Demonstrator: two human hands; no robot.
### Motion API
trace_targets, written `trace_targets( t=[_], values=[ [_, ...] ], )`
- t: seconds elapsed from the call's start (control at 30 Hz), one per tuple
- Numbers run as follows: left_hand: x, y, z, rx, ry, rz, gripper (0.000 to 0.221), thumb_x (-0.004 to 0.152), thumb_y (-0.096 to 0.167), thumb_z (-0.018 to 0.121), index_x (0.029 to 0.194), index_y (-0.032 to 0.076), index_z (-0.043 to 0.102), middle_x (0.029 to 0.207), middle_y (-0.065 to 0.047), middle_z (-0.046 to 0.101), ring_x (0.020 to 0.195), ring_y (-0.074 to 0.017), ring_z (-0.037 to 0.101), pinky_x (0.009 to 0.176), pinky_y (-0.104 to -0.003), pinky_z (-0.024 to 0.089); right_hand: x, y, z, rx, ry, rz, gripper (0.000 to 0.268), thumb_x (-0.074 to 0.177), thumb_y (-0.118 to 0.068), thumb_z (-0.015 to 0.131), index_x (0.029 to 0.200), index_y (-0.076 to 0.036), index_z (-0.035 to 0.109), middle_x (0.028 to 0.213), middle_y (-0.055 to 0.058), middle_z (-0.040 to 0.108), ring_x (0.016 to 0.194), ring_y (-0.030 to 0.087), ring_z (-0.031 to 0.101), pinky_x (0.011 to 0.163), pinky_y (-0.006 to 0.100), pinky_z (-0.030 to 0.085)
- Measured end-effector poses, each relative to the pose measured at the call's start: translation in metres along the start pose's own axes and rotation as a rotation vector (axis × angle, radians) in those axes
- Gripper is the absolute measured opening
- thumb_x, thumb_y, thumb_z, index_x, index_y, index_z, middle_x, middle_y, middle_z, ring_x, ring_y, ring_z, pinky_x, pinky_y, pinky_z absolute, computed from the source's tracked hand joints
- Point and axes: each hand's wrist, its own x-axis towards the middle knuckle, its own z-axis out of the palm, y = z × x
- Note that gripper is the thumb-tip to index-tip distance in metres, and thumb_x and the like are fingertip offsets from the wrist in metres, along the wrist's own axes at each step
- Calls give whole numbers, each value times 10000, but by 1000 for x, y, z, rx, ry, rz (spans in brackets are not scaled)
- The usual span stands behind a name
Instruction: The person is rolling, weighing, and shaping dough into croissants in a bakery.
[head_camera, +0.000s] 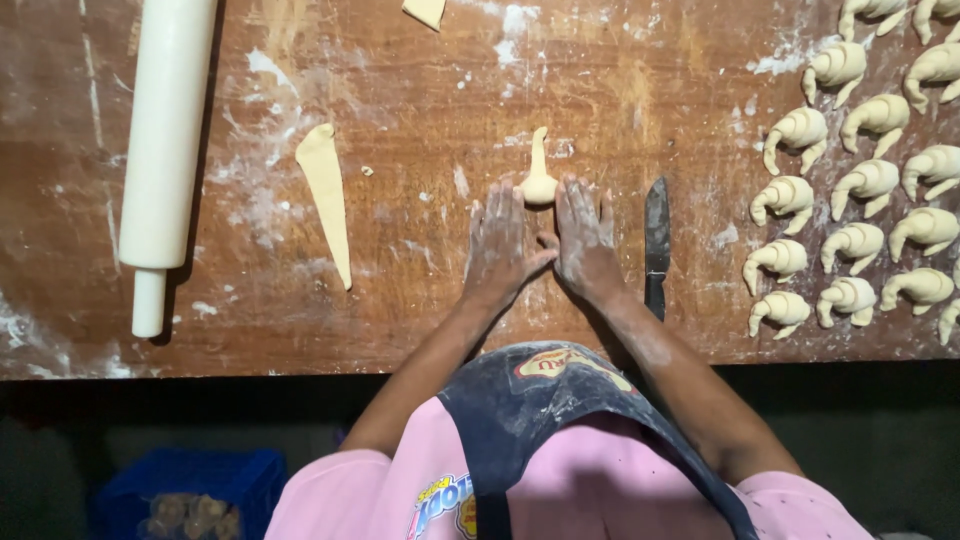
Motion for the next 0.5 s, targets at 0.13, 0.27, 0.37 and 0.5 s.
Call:
trace_targets(
  t=[0.13, 0.27, 0.37, 0.5],
  values=[
    [33, -7, -1, 38, 1, -36, 1159, 934, 682, 600, 1658, 58, -55, 1740, -178, -54, 1614, -291, -41, 1320, -531, -17, 31, 3, -1, -123, 9, -39, 890, 1037, -373, 576, 1609, 39, 33, 1682, 246, 143, 1578, 356, 128, 1234, 646, -20],
    [63, -8, -18, -47, -198, -275, 1188, 841, 737, 569, 1645, 104, -34, 1726, -129, -44, 1574, -256, -8, 1311, -507, -26, 52, 24, 10, 304, -147, 152, 871, 901, 37, 371, 1695, -9, 18, 1768, 231, 58, 1570, 343, 134, 842, 383, 407],
    [48, -15, -10, -7, 108, -18, 1157, 868, 717, 586, 1617, 87, -30, 1687, -195, -45, 1559, -311, -46, 1249, -561, -60, 41, 19, 8, -185, 75, -35, 873, 1074, -302, 585, 1638, 40, 13, 1716, 242, 71, 1601, 349, 62, 1218, 635, -115],
    [31, -9, -6, -2, 62, -1, 1103, 921, 687, 570, 1662, 104, -3, 1751, -147, 18, 1624, -282, -7, 1325, -531, -19, 26, 8, 6, -62, 133, -110, 875, 1075, -348, 567, 1641, 27, 14, 1717, 219, 50, 1594, 367, 51, 1274, 598, -102]
  ],
)
